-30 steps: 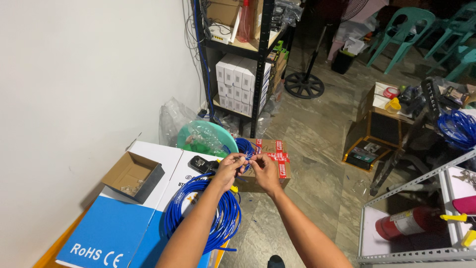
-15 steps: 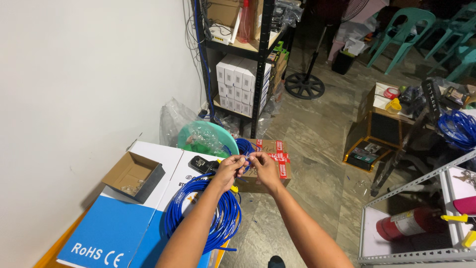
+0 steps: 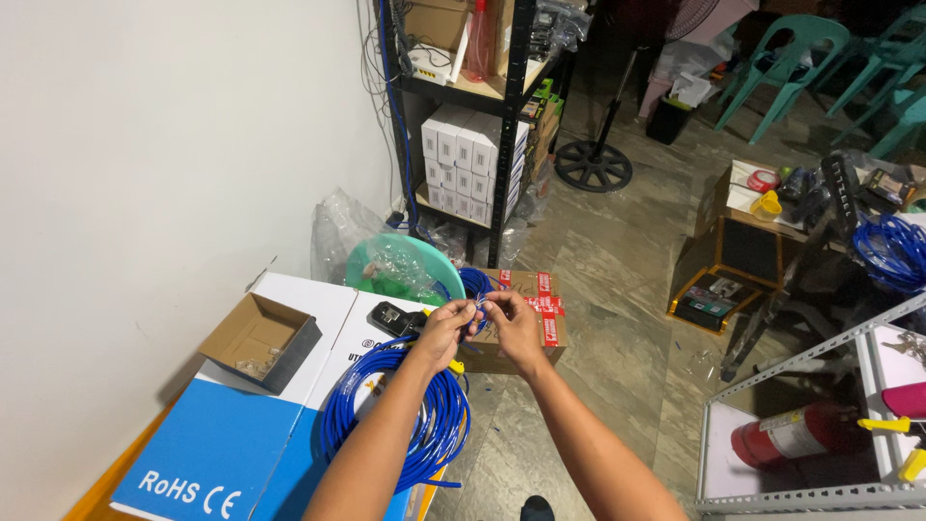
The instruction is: The person works at a bench with a coiled blue cable, attaching small connectors to the cable ends by hand. They pick up a yellow-handled pliers-like tool to crimp or secure a connector, then continue fitting connectors to the cable ends and set the tool down on the bench.
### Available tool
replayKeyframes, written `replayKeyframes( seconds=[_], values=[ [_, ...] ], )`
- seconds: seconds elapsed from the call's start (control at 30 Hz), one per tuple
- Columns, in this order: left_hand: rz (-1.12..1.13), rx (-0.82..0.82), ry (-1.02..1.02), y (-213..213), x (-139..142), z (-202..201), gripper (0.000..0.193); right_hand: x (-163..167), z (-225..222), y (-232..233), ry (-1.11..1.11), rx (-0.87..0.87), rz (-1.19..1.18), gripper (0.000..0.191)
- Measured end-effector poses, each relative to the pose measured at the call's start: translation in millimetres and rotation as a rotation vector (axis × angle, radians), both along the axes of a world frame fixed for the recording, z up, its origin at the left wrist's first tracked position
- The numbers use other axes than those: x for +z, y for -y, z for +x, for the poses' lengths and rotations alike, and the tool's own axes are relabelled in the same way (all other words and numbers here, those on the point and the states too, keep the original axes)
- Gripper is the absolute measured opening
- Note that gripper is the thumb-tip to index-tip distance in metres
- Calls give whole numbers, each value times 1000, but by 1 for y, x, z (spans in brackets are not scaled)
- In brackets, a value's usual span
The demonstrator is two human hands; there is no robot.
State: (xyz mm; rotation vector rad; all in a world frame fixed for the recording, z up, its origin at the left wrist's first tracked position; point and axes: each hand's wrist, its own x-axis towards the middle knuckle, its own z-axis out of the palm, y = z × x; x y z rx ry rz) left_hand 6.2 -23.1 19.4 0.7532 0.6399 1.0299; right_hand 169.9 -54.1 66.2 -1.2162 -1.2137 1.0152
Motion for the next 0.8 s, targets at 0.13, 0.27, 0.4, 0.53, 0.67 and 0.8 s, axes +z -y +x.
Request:
replayKeyframes(
  seconds=[0.13, 0.27, 0.4, 0.53, 0.67, 0.8],
  values=[
    [8, 8, 58, 0, -2, 0, 20, -10, -6, 0, -99, -3, 126, 26],
    [12, 3, 58, 0, -2, -1, 21, -7, -7, 5, 72, -85, 98, 20],
    [11, 12, 27, 1, 0, 0, 21, -3, -5, 8, 290, -178, 326, 14],
    [24, 11, 41, 2, -1, 1, 20, -9, -9, 6, 49, -149, 114, 14],
    [38, 7, 40, 2, -4, 0, 20, -13, -8, 6, -293, 22, -46, 15],
    [30, 5, 51, 2, -5, 1, 20, -10, -4, 9, -544, 182, -138, 16]
  ],
)
